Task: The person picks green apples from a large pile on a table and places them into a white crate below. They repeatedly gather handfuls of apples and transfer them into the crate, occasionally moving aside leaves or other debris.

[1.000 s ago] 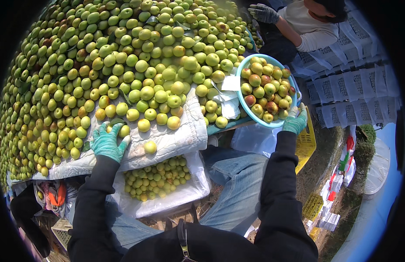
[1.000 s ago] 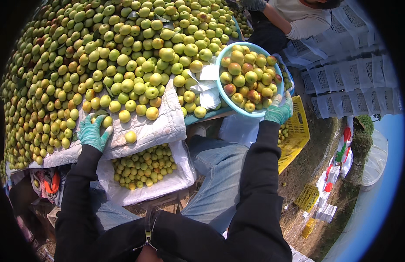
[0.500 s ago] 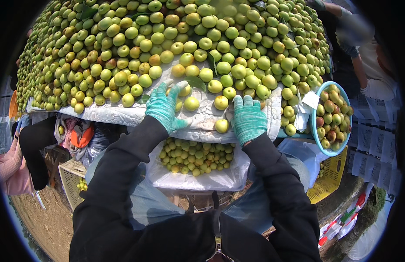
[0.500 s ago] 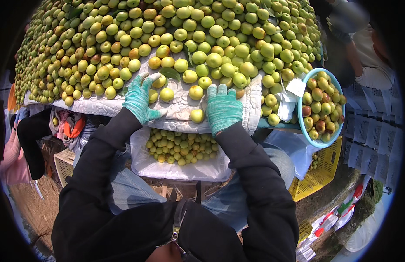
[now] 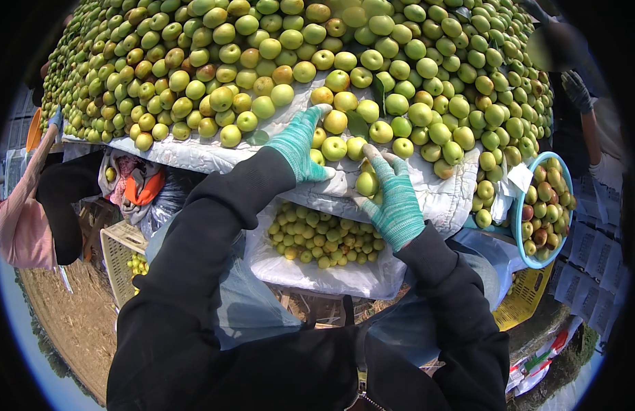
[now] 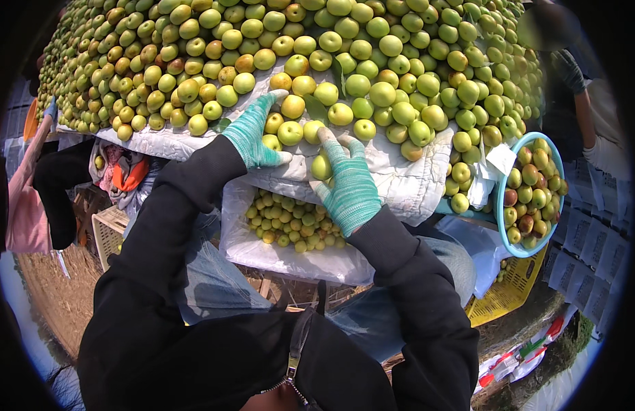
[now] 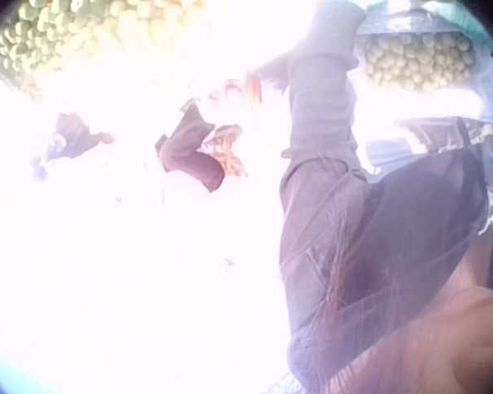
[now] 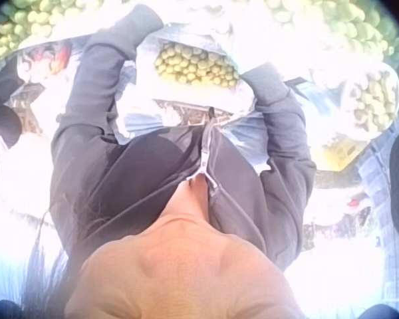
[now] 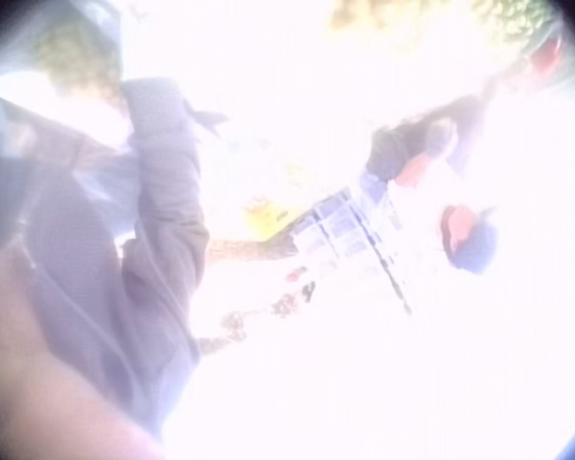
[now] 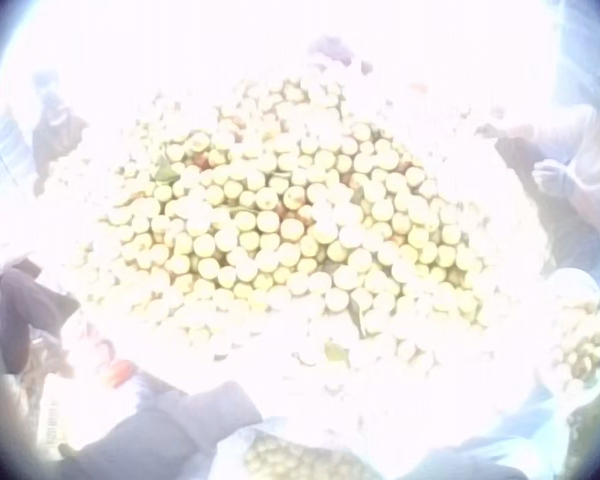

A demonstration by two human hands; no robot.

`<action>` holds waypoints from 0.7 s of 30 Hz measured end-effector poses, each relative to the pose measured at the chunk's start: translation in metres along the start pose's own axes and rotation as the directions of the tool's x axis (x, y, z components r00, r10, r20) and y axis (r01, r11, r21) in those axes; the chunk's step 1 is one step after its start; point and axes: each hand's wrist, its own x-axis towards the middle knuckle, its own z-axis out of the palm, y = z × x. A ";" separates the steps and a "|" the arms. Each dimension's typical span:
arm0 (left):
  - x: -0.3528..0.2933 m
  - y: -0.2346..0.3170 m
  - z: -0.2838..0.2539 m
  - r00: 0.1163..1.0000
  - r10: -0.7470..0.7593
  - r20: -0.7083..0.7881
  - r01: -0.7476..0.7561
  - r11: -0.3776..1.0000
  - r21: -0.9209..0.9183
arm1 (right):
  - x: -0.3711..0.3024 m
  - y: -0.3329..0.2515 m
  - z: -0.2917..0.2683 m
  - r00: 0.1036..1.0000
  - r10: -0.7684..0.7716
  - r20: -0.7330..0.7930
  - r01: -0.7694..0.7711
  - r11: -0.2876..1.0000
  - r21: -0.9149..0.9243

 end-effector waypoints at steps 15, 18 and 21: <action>-0.038 0.019 0.026 0.976 -0.023 0.217 0.145 0.810 -0.568 | -0.003 0.005 -0.022 0.906 -0.025 0.422 -0.290 0.689 0.664; -0.057 0.017 0.032 0.968 0.021 0.251 0.133 0.804 -0.580 | -0.019 -0.002 -0.026 0.859 0.027 0.512 -0.416 0.621 0.664; -0.075 0.016 0.042 0.943 0.003 0.333 0.272 0.572 -0.774 | -0.032 -0.004 -0.022 0.858 -0.038 0.512 -0.403 0.568 0.717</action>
